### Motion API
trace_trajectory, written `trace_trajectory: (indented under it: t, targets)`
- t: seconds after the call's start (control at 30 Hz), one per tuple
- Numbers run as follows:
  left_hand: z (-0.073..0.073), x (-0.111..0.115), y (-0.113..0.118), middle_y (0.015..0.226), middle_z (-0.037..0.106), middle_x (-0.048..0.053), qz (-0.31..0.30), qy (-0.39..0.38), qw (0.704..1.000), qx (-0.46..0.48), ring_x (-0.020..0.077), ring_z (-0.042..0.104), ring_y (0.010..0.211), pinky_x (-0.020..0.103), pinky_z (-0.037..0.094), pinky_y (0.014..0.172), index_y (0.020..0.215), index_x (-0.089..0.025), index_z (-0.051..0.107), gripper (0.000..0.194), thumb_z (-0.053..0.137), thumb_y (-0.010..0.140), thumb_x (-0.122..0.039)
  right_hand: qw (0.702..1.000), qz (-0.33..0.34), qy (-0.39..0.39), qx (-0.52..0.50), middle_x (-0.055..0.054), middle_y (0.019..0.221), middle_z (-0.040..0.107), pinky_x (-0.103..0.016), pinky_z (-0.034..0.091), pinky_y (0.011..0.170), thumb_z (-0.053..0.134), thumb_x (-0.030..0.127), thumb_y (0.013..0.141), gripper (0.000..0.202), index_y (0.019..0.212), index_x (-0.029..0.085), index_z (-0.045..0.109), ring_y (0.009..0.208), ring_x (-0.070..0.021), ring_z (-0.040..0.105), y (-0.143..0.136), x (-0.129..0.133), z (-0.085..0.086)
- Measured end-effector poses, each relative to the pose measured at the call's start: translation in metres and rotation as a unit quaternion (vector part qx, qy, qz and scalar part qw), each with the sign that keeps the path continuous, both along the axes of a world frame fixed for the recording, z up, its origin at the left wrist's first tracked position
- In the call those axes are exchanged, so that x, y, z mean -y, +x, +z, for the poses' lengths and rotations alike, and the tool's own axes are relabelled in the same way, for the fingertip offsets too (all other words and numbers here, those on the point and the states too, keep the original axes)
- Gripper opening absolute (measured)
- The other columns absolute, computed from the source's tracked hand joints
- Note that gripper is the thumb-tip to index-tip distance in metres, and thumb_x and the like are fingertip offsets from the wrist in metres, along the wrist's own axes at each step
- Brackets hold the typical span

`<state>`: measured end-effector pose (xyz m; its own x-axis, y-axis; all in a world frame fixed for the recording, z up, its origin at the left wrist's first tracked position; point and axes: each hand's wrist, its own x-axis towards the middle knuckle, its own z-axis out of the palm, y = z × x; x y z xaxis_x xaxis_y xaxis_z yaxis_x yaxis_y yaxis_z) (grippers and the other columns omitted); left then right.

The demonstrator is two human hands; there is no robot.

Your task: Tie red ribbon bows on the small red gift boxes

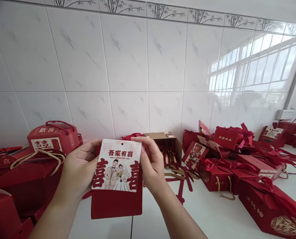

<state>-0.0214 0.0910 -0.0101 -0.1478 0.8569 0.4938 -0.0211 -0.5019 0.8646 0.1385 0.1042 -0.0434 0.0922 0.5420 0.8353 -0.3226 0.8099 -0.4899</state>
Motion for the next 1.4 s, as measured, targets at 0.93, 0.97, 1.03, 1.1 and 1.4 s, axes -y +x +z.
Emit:
trace_trajectory:
  t: [0.93, 0.97, 1.03, 1.1, 1.4]
  targets:
    - [0.001, -0.007, -0.016, 0.096, 0.054, 0.001, 0.151, 0.112, 0.945, -0.266, 0.0164, 0.060, 0.083, 0.024, 0.050, 0.066, 0.097, -0.025, 0.059, 0.025, 0.060, 0.072, -0.030, 0.998, 0.023, -0.031, 0.045, -0.005, 0.112, 0.062, -0.038, 0.054, 0.087, 0.064, 0.021, 0.082, 0.045, 0.122, 0.030, 0.047, 0.100, -0.0191, 0.063, -0.003, -0.001, 0.000]
    - [0.001, -0.007, -0.016, 0.095, 0.053, 0.000, 0.150, 0.118, 0.945, -0.267, 0.0154, 0.060, 0.081, 0.023, 0.049, 0.065, 0.096, -0.025, 0.060, 0.024, 0.059, 0.072, -0.030, 0.998, 0.021, -0.033, 0.045, -0.005, 0.113, 0.062, -0.037, 0.054, 0.087, 0.064, 0.021, 0.081, 0.046, 0.122, 0.030, 0.047, 0.101, -0.0189, 0.062, -0.003, -0.001, 0.000]
    - [0.002, -0.007, -0.015, 0.094, 0.051, 0.000, 0.142, 0.123, 0.946, -0.265, 0.0138, 0.059, 0.077, 0.021, 0.048, 0.061, 0.092, -0.025, 0.061, 0.022, 0.058, 0.071, -0.029, 0.998, 0.020, -0.039, 0.045, -0.005, 0.115, 0.062, -0.036, 0.055, 0.086, 0.065, 0.019, 0.080, 0.048, 0.123, 0.031, 0.047, 0.101, -0.0186, 0.063, -0.003, 0.000, 0.001]
    - [0.002, -0.006, -0.014, 0.094, 0.050, 0.000, 0.134, 0.128, 0.948, -0.258, 0.0131, 0.059, 0.075, 0.021, 0.047, 0.059, 0.086, -0.024, 0.062, 0.017, 0.059, 0.069, -0.028, 0.997, 0.026, -0.053, 0.045, -0.005, 0.116, 0.062, -0.035, 0.055, 0.085, 0.064, 0.019, 0.080, 0.048, 0.123, 0.030, 0.046, 0.103, -0.0189, 0.062, -0.002, 0.001, 0.001]
    - [0.004, 0.006, 0.001, 0.095, 0.054, 0.002, 0.097, 0.140, 0.967, -0.189, 0.0148, 0.055, 0.077, 0.021, 0.043, 0.060, 0.083, -0.022, 0.062, 0.015, 0.064, 0.069, -0.023, 0.990, 0.061, -0.126, 0.006, -0.006, 0.117, 0.061, -0.037, 0.056, 0.083, 0.067, 0.026, 0.081, 0.047, 0.123, 0.030, 0.048, 0.101, -0.0207, 0.063, -0.001, 0.003, 0.003]
